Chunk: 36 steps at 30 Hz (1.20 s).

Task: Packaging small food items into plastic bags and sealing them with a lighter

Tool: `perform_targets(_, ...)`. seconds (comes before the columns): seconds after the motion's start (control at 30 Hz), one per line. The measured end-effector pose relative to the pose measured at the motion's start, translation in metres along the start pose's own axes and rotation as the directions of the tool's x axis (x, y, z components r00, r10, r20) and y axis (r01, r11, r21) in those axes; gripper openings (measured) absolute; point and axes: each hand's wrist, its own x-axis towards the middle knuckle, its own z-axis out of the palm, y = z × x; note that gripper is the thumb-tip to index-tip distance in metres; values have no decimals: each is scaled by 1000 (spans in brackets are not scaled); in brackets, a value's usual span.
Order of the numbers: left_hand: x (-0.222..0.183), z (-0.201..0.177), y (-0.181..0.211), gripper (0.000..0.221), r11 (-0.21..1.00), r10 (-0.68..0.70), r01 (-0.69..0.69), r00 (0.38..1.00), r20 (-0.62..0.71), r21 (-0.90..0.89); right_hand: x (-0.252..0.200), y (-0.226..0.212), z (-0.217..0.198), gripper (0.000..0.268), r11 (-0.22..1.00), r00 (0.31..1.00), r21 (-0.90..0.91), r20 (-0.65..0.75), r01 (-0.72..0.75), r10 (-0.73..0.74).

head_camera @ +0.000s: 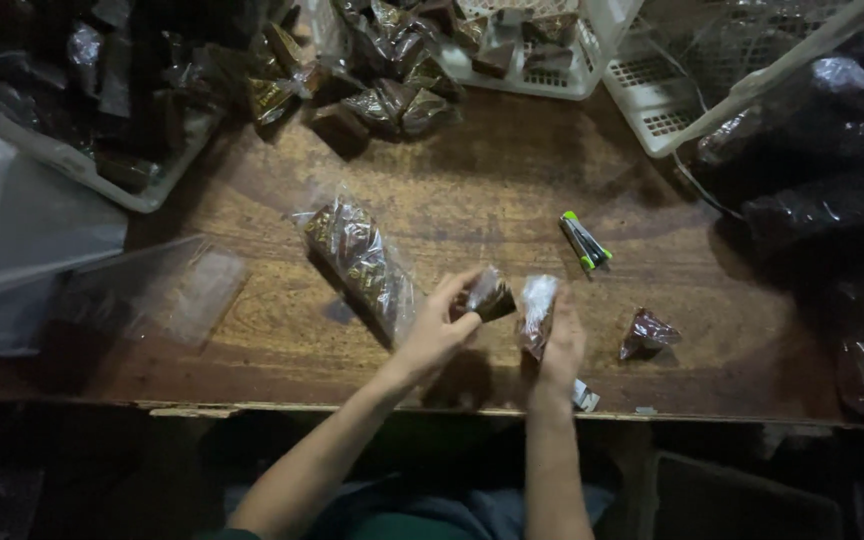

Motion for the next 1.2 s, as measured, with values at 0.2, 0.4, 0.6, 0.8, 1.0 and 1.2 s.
perform_targets(0.2,2,-27,27,48,932,309,-302,951,-5,198,-22,-59,6,34,899,910,324,383,-295,160)
perform_targets(0.4,-3,-30,50,44,927,365,-354,928,-77,123,-22,-24,9,40,975,852,17,483,221,-202)
perform_targets(0.6,-13,-38,46,30,912,379,-335,909,-174,238,-33,-62,15,39,936,767,-86,602,341,-224)
perform_targets(0.8,-50,-31,28,89,723,181,-118,983,-22,681,11,-27,-8,49,-190,445,-524,829,831,-339)
perform_targets(1.0,-58,-27,5,74,491,241,-98,970,-26,866,22,-19,-24,63,-488,498,-420,866,765,36)
perform_targets(1.2,-67,-30,7,64,523,239,-89,970,-46,848,31,-42,-29,64,-287,663,-613,738,736,124)
